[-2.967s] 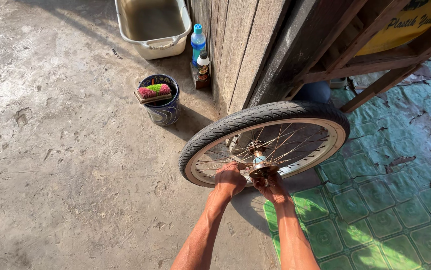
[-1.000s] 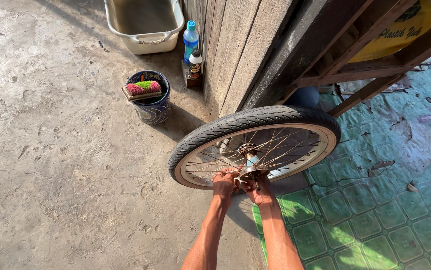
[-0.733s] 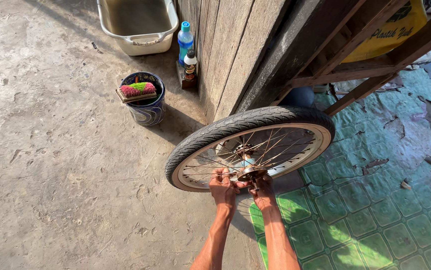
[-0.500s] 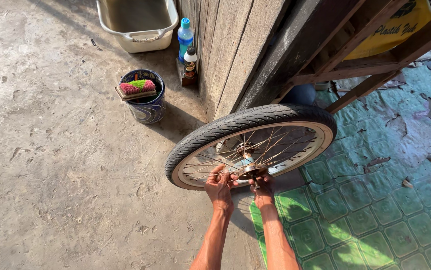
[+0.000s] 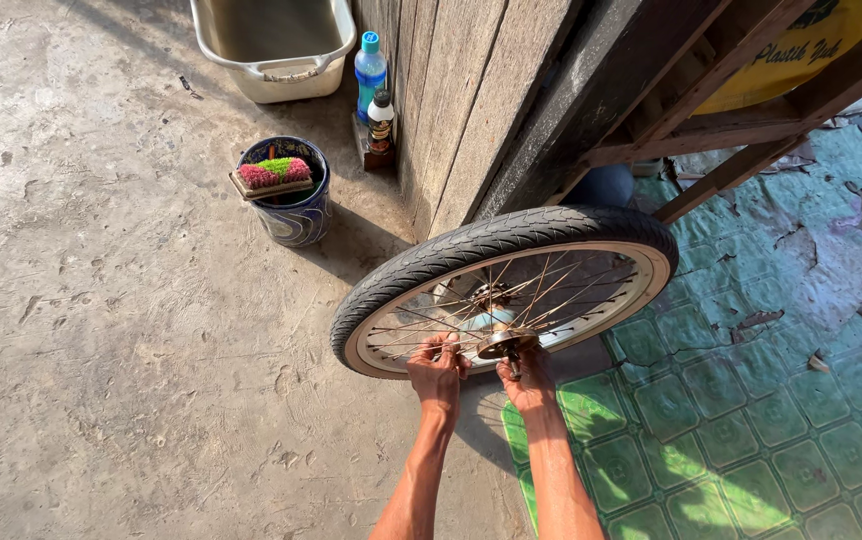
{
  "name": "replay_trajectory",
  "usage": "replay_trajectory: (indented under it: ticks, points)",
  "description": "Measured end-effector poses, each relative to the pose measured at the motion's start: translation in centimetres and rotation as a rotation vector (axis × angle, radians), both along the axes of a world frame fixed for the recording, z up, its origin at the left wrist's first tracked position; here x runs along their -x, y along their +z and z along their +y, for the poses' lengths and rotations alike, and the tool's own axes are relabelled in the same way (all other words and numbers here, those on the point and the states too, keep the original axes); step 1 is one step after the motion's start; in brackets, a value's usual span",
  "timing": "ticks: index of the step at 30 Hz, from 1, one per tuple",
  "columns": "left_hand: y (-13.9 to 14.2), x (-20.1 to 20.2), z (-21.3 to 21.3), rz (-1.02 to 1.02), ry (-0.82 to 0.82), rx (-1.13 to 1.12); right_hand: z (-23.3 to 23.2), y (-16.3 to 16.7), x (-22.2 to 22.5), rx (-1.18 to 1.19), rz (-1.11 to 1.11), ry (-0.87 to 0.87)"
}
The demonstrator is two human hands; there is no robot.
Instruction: The person kneels beside a bicycle wheel lying on the ground and works on the hub with both hands, turning and pulling at the axle and hub parts by hand. They reposition the wheel and continue manipulating the hub components throughout the clip.
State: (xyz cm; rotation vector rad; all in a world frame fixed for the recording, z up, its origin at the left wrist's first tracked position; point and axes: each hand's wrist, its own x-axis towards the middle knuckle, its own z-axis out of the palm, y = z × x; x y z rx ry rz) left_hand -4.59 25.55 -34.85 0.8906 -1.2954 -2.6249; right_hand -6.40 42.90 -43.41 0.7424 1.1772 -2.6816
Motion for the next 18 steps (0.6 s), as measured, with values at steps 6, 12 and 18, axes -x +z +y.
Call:
replay_trajectory:
  ticks: [6, 12, 18]
  points:
    - [0.1, 0.5, 1.2, -0.141, 0.026, 0.351, -0.8, -1.5, 1.2, -0.317, -0.077, -0.13]
    - [0.7, -0.1, 3.3, -0.019, 0.138, 0.496, -0.5, -2.2, 1.5, -0.369, -0.147, -0.254]
    - [1.9, -0.8, 5.1, -0.087, 0.151, 0.47, 0.1, -1.0, -0.1, -0.363, -0.183, -0.241]
